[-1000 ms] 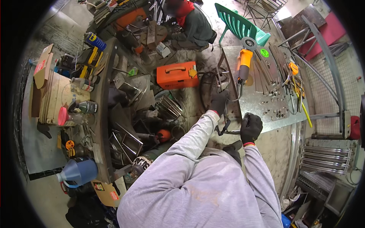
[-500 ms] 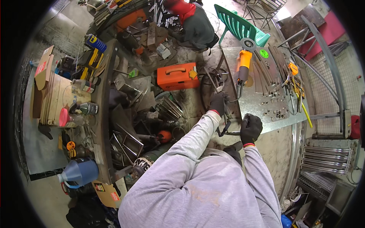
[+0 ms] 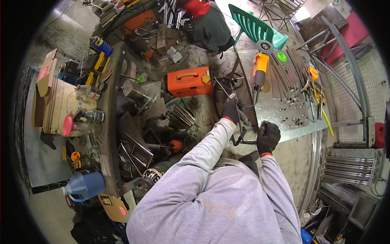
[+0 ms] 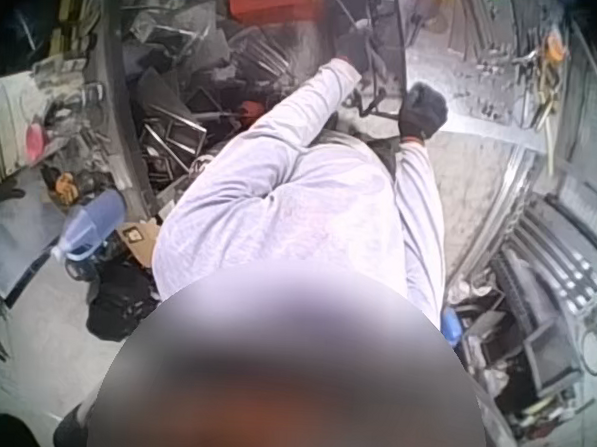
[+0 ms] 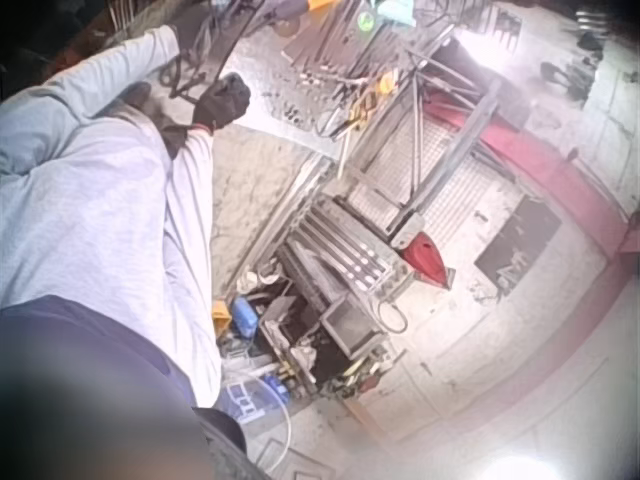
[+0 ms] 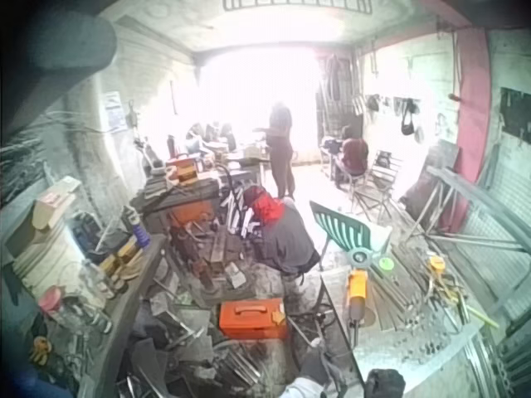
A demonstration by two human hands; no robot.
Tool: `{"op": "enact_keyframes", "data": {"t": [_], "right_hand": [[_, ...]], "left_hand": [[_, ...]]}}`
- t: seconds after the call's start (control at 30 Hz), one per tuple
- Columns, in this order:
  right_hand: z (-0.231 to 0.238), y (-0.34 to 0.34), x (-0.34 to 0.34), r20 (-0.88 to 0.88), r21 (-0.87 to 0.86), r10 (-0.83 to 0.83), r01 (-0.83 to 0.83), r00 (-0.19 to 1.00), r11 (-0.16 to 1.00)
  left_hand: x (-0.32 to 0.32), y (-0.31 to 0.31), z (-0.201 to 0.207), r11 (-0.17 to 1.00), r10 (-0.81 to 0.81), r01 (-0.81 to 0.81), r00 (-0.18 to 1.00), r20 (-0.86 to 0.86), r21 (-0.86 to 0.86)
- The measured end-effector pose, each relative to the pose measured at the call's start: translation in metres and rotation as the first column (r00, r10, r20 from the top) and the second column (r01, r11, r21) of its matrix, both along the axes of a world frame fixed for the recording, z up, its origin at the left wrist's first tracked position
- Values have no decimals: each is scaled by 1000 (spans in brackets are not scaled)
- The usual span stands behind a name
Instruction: The person deburrs and smooths the edges of a metal pipe fitting with a hand file.
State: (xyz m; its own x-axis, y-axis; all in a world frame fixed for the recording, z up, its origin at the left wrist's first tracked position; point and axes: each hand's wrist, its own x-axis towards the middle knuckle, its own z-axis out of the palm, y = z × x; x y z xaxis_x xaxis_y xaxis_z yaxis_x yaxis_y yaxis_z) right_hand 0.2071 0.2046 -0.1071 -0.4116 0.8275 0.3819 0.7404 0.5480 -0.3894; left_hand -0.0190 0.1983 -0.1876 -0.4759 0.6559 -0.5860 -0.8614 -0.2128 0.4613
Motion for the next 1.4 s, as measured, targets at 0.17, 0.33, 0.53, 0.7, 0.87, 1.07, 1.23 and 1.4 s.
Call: {"op": "enact_keyframes", "data": {"t": [0.17,0.33,0.53,0.7,0.87,1.07,1.23,1.4], "right_hand": [[0,-1,-2,17,24,-2,2,1000,1000],[-2,1,1,2,38,9,-9,1000,999],[2,-3,1,11,17,5,-5,1000,1000],[2,1,-3,-20,42,17,-16,1000,999],[-4,5,-2,8,15,22,-22,1000,1000],[6,-1,-3,-60,95,28,-22,998,995],[-1,1,0,-20,72,28,-27,999,997],[4,0,-3,-3,7,16,-16,1000,1000]], "left_hand": [[-4,-3,-5,1000,-5,5,1000,23,18],[13,-6,56,999,-40,33,986,-163,-41],[12,-10,89,983,-178,182,910,-375,-26],[11,-4,93,982,-148,179,929,-339,61],[17,-9,94,982,-164,190,876,-453,12],[12,-8,103,973,-198,231,853,-484,10],[18,-6,83,982,-172,191,847,-503,-14],[13,-2,69,998,-54,55,950,-308,-6]]}}
